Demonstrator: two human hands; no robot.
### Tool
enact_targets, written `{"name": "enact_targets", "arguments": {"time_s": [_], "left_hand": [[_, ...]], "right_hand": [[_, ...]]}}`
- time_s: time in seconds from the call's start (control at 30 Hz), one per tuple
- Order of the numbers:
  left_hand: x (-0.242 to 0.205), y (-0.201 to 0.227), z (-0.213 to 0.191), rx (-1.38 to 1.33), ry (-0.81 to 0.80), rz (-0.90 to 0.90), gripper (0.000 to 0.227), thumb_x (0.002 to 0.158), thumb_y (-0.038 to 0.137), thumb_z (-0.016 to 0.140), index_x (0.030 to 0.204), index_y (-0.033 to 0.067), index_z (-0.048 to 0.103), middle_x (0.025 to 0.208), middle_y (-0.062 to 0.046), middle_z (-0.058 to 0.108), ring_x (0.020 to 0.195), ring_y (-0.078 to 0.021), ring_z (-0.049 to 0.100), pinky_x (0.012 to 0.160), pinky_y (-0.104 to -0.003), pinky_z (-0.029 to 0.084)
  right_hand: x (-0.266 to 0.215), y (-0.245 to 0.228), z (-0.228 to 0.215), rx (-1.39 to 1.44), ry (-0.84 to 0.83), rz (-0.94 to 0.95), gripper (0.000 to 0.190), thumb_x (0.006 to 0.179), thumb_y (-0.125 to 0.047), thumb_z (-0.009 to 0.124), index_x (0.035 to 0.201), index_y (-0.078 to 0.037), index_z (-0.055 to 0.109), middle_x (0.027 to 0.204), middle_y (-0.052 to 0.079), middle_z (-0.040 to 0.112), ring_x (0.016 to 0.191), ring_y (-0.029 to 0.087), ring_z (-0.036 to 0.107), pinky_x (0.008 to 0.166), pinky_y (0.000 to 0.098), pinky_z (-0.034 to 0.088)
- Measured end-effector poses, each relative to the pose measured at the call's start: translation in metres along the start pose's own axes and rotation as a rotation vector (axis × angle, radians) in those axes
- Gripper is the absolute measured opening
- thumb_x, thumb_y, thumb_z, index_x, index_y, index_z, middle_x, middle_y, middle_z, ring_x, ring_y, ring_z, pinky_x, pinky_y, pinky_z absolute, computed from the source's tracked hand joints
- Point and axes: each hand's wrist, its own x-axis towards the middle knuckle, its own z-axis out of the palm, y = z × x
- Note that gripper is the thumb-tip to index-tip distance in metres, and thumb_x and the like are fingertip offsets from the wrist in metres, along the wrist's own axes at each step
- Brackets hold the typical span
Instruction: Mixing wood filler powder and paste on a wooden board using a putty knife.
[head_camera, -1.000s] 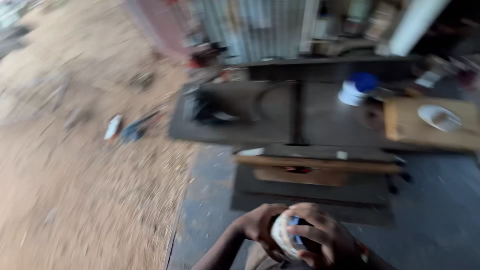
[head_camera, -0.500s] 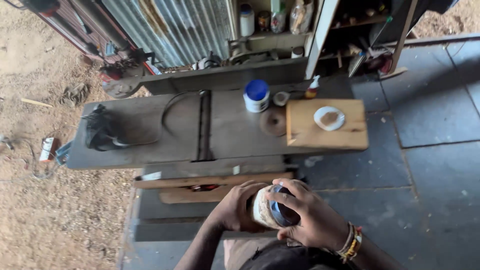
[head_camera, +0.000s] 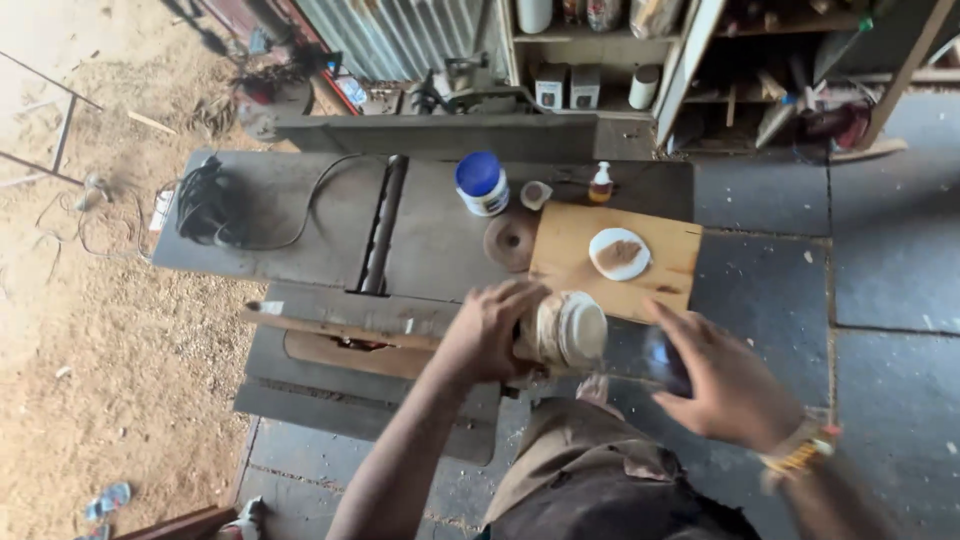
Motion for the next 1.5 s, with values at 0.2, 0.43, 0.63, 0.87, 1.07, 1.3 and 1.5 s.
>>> {"name": "enact_targets", "arguments": {"time_s": [0.2, 0.43, 0.63, 0.87, 1.07, 1.3, 1.5], "left_hand": [[0.087, -0.025, 0.022, 0.354, -0.013, 0.074, 0.078, 0.051, 0.017, 0.084, 0.127, 0.0056, 0.065, 0.128, -0.011, 0.065, 0.124, -0.0300, 0.060, 0.102, -0.048, 0.043], [0.158, -0.050, 0.045, 0.501, -0.043, 0.017, 0.075, 0.057, 0.002, 0.073, 0.131, 0.0055, 0.063, 0.129, -0.007, 0.063, 0.126, -0.0268, 0.056, 0.105, -0.047, 0.038], [0.168, -0.064, 0.068, 0.628, -0.073, -0.029, 0.071, 0.060, 0.000, 0.068, 0.131, 0.0076, 0.063, 0.128, -0.004, 0.062, 0.126, -0.0240, 0.054, 0.105, -0.049, 0.037], [0.165, -0.040, 0.082, 0.625, 0.026, -0.099, 0.069, 0.062, 0.005, 0.069, 0.130, 0.0072, 0.063, 0.127, -0.005, 0.061, 0.125, -0.0256, 0.054, 0.106, -0.050, 0.036], [0.159, -0.026, 0.088, 0.683, 0.053, -0.209, 0.070, 0.057, 0.006, 0.071, 0.127, 0.0088, 0.064, 0.126, -0.005, 0.061, 0.126, -0.0272, 0.054, 0.105, -0.051, 0.036], [0.140, -0.029, 0.099, 0.700, 0.099, -0.239, 0.070, 0.061, 0.006, 0.072, 0.131, 0.0099, 0.063, 0.126, -0.005, 0.061, 0.126, -0.0263, 0.054, 0.103, -0.051, 0.037], [0.146, -0.016, 0.092, 0.695, 0.149, -0.234, 0.070, 0.061, 0.007, 0.073, 0.130, 0.0098, 0.063, 0.126, -0.004, 0.061, 0.126, -0.0259, 0.053, 0.102, -0.050, 0.037]], "right_hand": [[0.032, 0.038, 0.005, -0.292, -0.265, 0.037, 0.115, 0.071, -0.037, 0.086, 0.163, -0.023, 0.018, 0.135, 0.015, 0.055, 0.113, 0.033, 0.064, 0.104, 0.0462, 0.052], [0.048, 0.124, -0.015, -0.198, -0.471, 0.251, 0.107, 0.078, -0.051, 0.079, 0.163, -0.020, 0.021, 0.137, 0.018, 0.050, 0.112, 0.032, 0.067, 0.099, 0.0382, 0.059], [0.043, 0.175, -0.043, -0.019, -0.286, 0.207, 0.104, 0.073, -0.054, 0.081, 0.158, -0.016, 0.035, 0.134, 0.017, 0.057, 0.116, 0.034, 0.065, 0.099, 0.0423, 0.053], [0.055, 0.204, -0.077, -0.004, -0.322, 0.199, 0.101, 0.072, -0.053, 0.081, 0.156, -0.017, 0.038, 0.135, 0.015, 0.058, 0.116, 0.031, 0.067, 0.102, 0.0392, 0.054], [0.065, 0.209, -0.106, -0.135, -0.397, 0.162, 0.102, 0.070, -0.052, 0.084, 0.156, -0.019, 0.038, 0.139, 0.010, 0.055, 0.118, 0.027, 0.066, 0.103, 0.0378, 0.053], [0.064, 0.228, -0.090, -0.122, -0.395, 0.112, 0.103, 0.069, -0.053, 0.084, 0.156, -0.020, 0.039, 0.137, 0.010, 0.057, 0.118, 0.026, 0.067, 0.105, 0.0380, 0.055], [0.070, 0.232, -0.090, -0.119, -0.382, 0.074, 0.104, 0.069, -0.054, 0.085, 0.156, -0.021, 0.038, 0.139, 0.011, 0.055, 0.120, 0.028, 0.065, 0.106, 0.0413, 0.053]]}}
